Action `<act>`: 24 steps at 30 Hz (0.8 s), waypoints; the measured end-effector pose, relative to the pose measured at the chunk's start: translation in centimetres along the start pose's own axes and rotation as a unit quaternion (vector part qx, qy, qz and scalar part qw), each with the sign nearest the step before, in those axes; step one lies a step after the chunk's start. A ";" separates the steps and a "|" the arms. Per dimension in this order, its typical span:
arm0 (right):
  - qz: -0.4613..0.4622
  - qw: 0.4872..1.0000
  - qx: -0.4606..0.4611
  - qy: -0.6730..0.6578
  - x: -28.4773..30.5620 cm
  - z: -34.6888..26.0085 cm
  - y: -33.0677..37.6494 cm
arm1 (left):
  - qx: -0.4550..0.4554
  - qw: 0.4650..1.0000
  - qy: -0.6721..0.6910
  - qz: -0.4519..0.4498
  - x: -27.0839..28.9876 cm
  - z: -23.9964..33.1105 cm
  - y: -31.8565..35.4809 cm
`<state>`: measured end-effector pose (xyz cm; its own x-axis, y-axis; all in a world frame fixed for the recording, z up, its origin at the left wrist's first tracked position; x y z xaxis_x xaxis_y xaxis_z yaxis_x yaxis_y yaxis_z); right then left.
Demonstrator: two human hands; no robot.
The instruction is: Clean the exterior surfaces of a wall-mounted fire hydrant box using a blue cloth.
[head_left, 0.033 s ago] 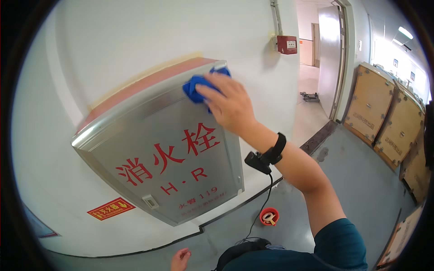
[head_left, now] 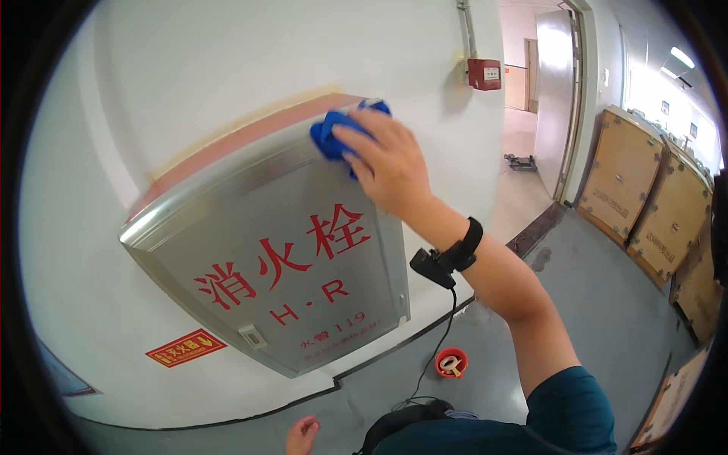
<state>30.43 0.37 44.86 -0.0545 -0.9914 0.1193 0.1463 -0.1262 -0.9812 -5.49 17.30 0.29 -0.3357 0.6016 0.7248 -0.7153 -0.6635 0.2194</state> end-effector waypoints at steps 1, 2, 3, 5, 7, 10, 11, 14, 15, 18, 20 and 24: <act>0.039 0.999 -0.027 -0.015 0.6 0.6 -1.1 | 0.005 1.000 0.003 0.001 -0.9 -2.7 -0.7; 0.038 0.999 -0.027 -0.023 0.3 0.4 -1.6 | 0.003 0.996 0.084 0.003 -2.1 -7.1 -1.9; 0.053 0.998 -0.035 -0.029 0.2 0.6 -1.6 | 0.000 0.986 0.166 0.003 -3.0 -9.8 -2.4; 0.060 0.997 -0.042 -0.034 -0.1 0.6 -1.0 | 0.003 0.985 0.170 -0.003 -3.6 -10.4 -2.4; 0.054 0.998 -0.013 -0.009 -1.1 -0.9 -0.1 | 0.007 0.984 0.176 0.000 -3.8 -11.2 -2.2; 0.051 0.998 0.001 -0.033 -2.7 -3.0 0.6 | 0.004 0.983 0.183 0.001 -4.1 -12.0 -2.0; 0.056 0.997 0.008 -0.046 -3.2 -3.9 0.8 | 0.002 0.983 0.182 -0.002 -4.0 -11.9 -1.9; 0.027 0.997 0.019 -0.063 -5.2 -6.9 0.7 | 0.014 0.983 0.182 -0.013 -3.1 -8.8 -1.5; 0.023 0.996 0.035 -0.079 -5.9 -8.0 0.4 | 0.028 0.983 0.181 -0.017 -2.9 -8.4 -1.1; 0.007 0.994 0.060 -0.087 -7.7 -10.6 -1.2 | 0.021 0.982 0.185 -0.016 -3.0 -8.6 -0.8; -0.015 0.990 0.090 -0.110 -8.8 -11.9 -2.1 | 0.022 0.980 0.196 -0.015 -3.2 -8.7 -0.8; -0.033 0.986 0.109 -0.118 -9.2 -12.2 -3.2 | 0.009 0.978 0.209 0.000 -3.5 -10.0 -0.8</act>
<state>18.43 10.30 45.05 0.1578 -0.9582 0.2388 0.3607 -0.1692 -0.9172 -9.87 20.19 -8.98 -0.5596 0.7280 0.3961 -0.7057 -0.6691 0.2328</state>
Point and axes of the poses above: each hand's wrist, its own y-axis away from the middle knuckle, its own x-axis out of the back of the hand, z = x × y, the point moved 10 cm from there along -y, towards the middle knuckle, and after that the axes turned 10 degrees about -y, right-handed, at the moved point
